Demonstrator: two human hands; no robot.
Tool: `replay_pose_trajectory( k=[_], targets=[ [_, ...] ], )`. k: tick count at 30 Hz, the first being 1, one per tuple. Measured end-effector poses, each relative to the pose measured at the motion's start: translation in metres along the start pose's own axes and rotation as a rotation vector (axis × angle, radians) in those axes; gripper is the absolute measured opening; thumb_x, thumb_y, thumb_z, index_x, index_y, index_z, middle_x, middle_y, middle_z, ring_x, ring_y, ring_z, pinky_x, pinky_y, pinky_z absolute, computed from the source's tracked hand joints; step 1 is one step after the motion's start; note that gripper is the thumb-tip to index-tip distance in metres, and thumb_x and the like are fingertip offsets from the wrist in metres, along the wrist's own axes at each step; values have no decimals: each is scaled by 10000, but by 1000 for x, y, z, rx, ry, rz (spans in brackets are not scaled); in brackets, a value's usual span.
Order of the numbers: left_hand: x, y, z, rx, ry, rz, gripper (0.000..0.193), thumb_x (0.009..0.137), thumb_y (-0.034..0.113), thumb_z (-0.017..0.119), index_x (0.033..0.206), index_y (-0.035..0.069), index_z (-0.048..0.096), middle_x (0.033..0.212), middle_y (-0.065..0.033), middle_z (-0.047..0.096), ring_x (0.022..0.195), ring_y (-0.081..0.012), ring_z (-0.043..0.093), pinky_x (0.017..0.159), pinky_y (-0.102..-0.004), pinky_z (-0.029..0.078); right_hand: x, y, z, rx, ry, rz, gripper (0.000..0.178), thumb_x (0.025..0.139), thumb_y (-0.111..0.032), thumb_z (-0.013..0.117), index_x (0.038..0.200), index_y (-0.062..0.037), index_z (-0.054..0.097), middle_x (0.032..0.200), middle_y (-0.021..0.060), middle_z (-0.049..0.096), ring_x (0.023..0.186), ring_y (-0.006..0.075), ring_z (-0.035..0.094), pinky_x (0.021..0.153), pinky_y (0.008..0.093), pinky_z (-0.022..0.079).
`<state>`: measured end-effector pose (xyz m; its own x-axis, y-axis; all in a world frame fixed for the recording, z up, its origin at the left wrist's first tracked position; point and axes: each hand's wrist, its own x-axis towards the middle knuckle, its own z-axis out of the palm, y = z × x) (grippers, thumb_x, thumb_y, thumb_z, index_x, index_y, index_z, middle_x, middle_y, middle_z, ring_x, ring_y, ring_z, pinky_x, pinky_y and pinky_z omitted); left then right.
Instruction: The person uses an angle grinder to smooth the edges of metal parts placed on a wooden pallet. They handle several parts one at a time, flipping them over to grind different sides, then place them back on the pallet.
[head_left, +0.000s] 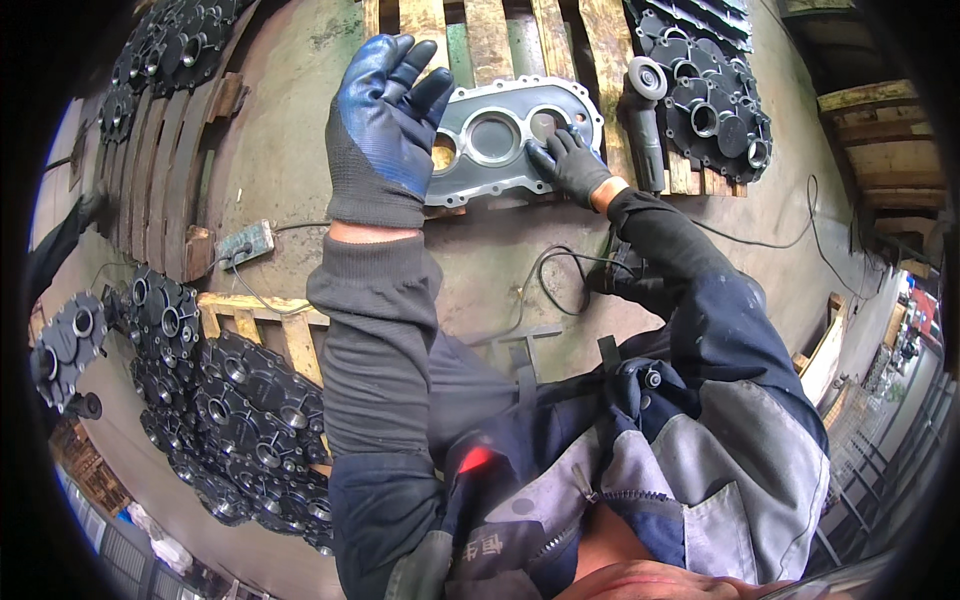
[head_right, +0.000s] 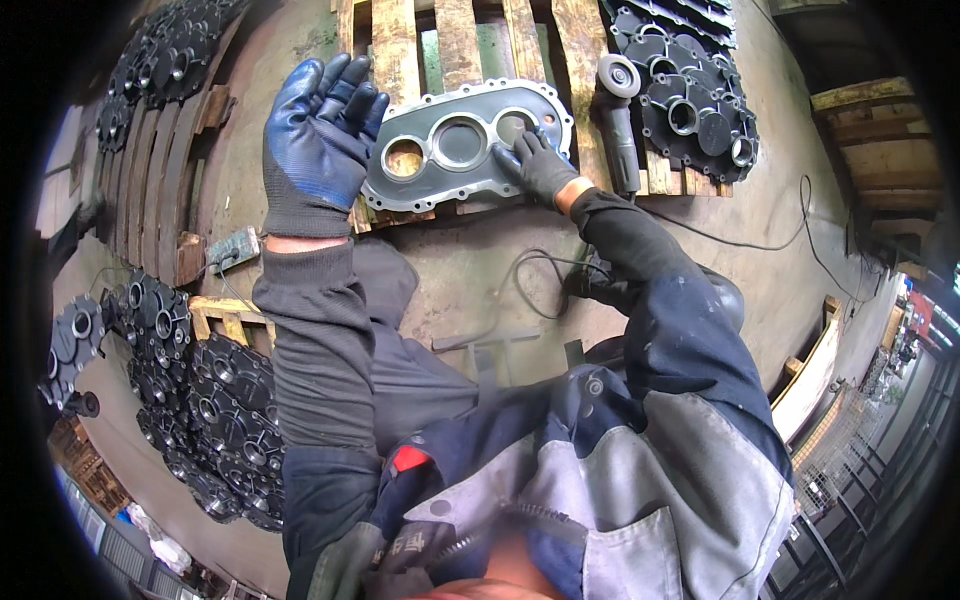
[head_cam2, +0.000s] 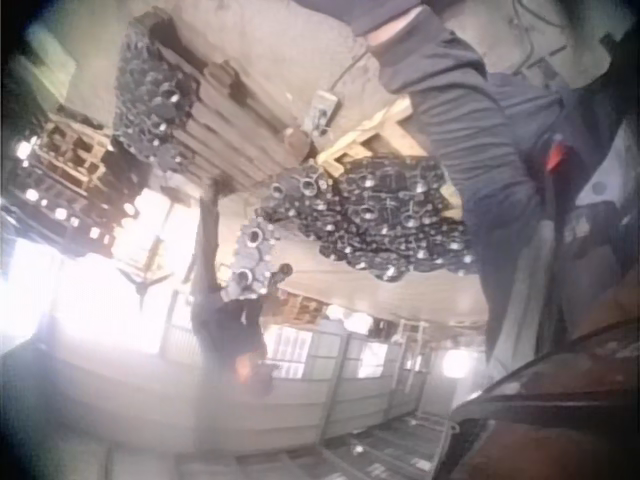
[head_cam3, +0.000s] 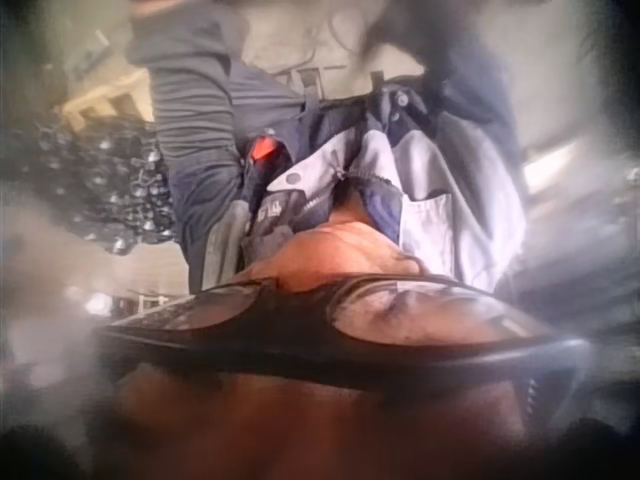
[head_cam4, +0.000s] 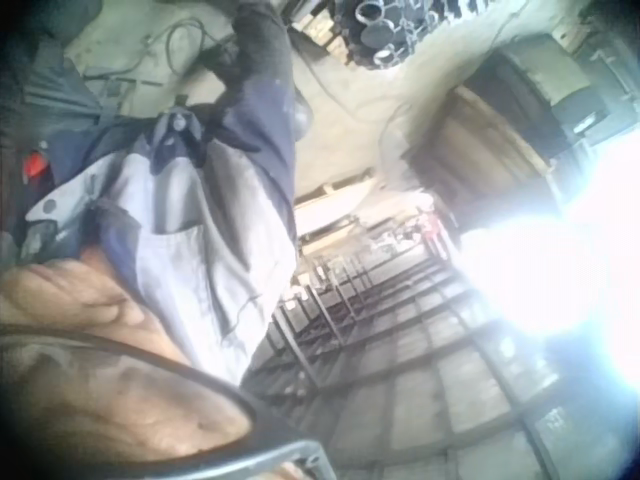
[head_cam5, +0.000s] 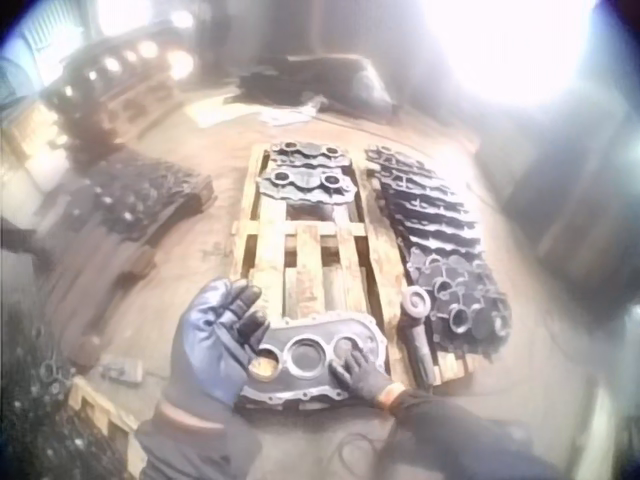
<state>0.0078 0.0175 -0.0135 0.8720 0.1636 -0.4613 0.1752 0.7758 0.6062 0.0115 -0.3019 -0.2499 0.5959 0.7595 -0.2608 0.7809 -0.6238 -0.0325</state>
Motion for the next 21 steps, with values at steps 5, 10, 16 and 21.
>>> replay_pose_trajectory(
  k=[5, 10, 16, 21],
  targets=[
    [6, 10, -13, -41, 22, 36, 403, 1060, 357, 633, 1303, 37, 613, 1215, -151, 704, 962, -268, 695, 938, -414, 579, -1, -23, -65, 152, -125, 52, 832, 840, -173, 734, 1600, -100, 405, 1436, 281, 535, 1349, 490, 516, 1164, 609, 396],
    [4, 20, -13, -72, 25, 61, 381, 1067, 367, 617, 1272, 47, 641, 1210, -144, 707, 978, -283, 696, 963, -450, 572, 17, -25, -140, 633, -265, 110, 917, 759, -238, 785, 1595, -109, 430, 1294, 294, 655, 1195, 405, 664, 1036, 434, 524],
    [13, 39, -41, -174, -62, 33, 418, 1069, 347, 593, 1300, 4, 650, 1241, -175, 722, 1069, -287, 710, 1076, -522, 534, 15, -13, -142, 1482, -380, 316, 795, 796, -79, 721, 1559, -72, 499, 871, 48, 653, 639, 130, 627, 503, 287, 510],
    [13, 42, -54, -224, -193, 61, 402, 1050, 322, 631, 1288, -1, 660, 1255, -175, 726, 1066, -297, 715, 1083, -535, 530, 17, -17, -163, 1465, -401, 339, 634, 792, -58, 720, 1414, -14, 609, 891, 56, 687, 643, 150, 648, 537, 297, 544]
  ],
)
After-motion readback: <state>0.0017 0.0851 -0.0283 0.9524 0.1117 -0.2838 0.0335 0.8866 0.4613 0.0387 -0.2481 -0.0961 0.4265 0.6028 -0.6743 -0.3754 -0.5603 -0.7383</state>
